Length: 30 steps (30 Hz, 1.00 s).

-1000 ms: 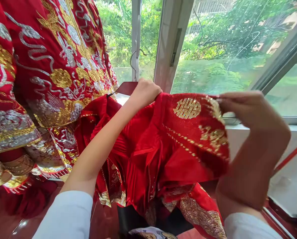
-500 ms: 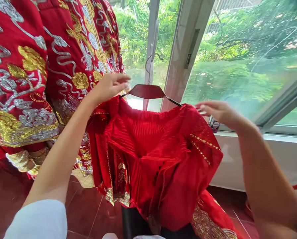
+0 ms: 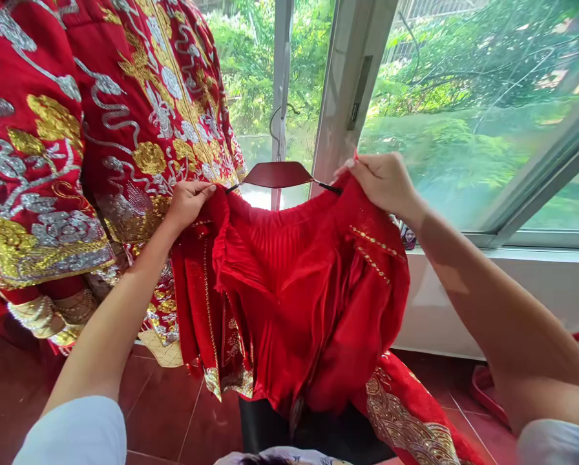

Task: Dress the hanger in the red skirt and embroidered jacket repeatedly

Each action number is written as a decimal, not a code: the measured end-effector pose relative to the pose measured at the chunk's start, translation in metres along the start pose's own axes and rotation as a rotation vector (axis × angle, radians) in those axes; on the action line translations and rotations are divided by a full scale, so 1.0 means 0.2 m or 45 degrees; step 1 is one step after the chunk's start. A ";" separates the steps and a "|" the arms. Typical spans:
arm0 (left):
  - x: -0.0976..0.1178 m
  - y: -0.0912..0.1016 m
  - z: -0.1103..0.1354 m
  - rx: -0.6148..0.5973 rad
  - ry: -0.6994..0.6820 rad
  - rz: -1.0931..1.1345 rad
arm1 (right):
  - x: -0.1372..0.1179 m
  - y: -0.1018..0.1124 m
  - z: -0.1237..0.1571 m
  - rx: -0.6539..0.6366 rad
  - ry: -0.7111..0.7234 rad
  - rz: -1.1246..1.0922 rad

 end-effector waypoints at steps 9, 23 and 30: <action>0.10 0.01 0.15 0.255 -0.038 -0.102 | -0.16 -0.18 0.13 -0.026 0.185 0.309; 0.05 -0.01 0.03 -0.335 -0.064 -0.036 | 0.26 0.01 0.19 -0.108 -0.144 -0.003; 0.08 0.04 0.16 0.318 -0.081 -0.252 | 0.31 0.00 0.24 0.090 -0.273 -0.158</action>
Point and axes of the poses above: each hand's wrist, its own z-axis away from the middle knuckle, its own y-axis out of the back of the hand, x = y × z, the point moved 4 cm from there along -z, towards the middle knuckle, and after that the axes turned 1 degree about y, right-handed, at the moved point
